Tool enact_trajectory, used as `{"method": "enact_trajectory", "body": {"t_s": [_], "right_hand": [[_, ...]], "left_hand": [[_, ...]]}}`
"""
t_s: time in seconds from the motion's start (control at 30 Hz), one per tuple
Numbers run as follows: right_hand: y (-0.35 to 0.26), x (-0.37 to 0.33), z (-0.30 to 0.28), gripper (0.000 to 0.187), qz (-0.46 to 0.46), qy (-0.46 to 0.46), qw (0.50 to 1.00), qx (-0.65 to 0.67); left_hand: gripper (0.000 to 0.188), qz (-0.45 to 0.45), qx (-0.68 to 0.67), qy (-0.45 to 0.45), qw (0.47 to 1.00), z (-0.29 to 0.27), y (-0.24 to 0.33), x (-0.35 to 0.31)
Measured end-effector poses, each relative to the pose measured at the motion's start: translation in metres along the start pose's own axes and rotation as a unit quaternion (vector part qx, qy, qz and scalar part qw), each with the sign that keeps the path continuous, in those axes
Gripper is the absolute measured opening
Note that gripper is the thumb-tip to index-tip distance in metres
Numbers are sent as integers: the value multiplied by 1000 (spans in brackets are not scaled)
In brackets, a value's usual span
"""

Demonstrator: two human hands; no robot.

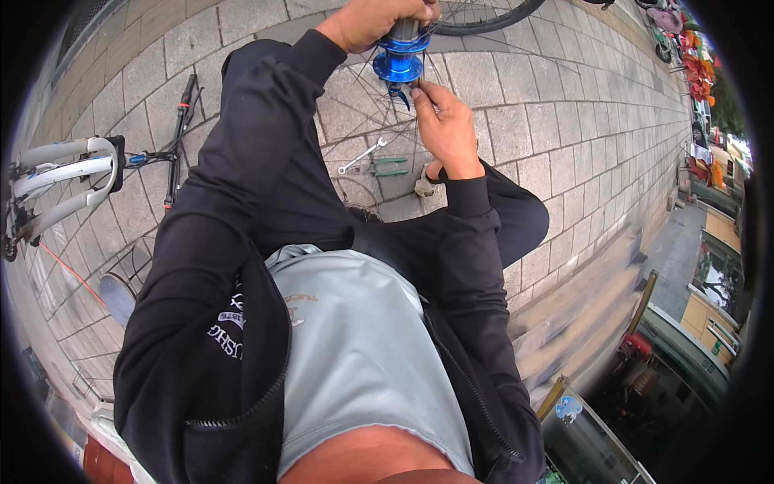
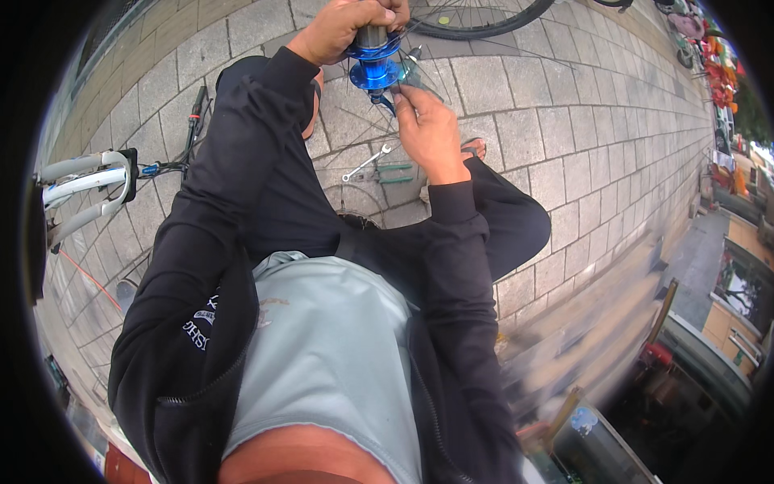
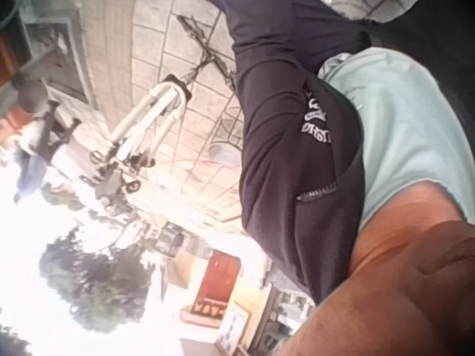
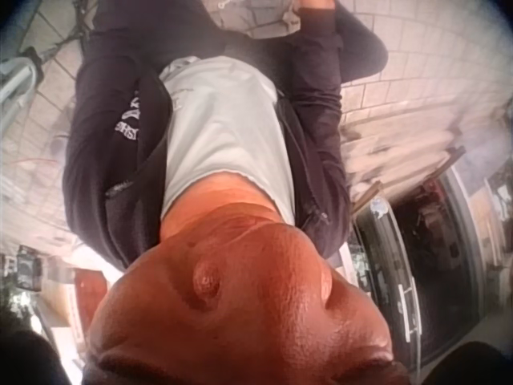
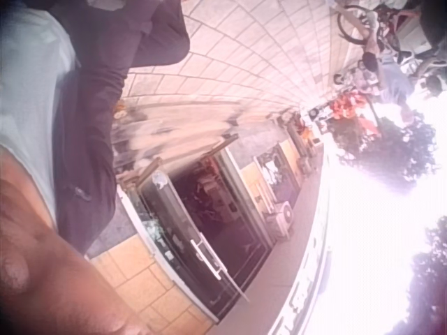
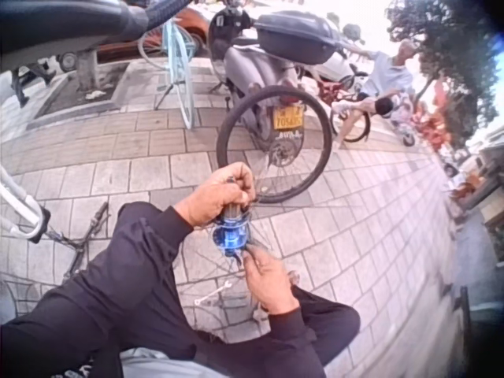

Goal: The person assembles a bicycle hub by inserting and tightening spokes into a blue hub shell. They use a cordless drill to secure the spokes and a rag to wipe the hub surface.

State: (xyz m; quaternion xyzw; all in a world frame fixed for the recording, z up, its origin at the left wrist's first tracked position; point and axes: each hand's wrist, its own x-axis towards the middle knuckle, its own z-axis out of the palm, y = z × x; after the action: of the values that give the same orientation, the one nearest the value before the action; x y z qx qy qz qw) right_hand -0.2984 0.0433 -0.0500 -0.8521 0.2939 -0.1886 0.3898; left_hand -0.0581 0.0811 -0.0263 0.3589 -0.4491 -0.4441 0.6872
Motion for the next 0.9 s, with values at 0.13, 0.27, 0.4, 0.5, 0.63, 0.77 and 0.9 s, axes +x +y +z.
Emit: {"method": "enact_trajectory", "body": {"t_s": [0.13,0.27,0.4,0.5,0.63,0.77,0.9], "right_hand": [[-2,0,-5,24,6,-71,992,-105],[8,-11,-7,33,86,-101,986,-97],[7,-12,-4,53,66,-72,995,-39],[12,-4,3,64,68,-77,992,73],[12,4,15,51,76,-94,987,107],[30,-1,15,28,120,-118,957,235],[46,-30,-8,26,119,-42,957,261]], "left_hand": [[18,-8,-12,24,1000,3,-3,0],[15,31,21,63,997,-3,6,2],[16,22,7,64,998,-4,11,1],[15,23,-82,74,994,2,10,1],[16,40,-176,47,982,-3,11,3],[15,53,-203,38,977,-9,18,0],[12,60,-244,46,967,-23,26,-1]]}}
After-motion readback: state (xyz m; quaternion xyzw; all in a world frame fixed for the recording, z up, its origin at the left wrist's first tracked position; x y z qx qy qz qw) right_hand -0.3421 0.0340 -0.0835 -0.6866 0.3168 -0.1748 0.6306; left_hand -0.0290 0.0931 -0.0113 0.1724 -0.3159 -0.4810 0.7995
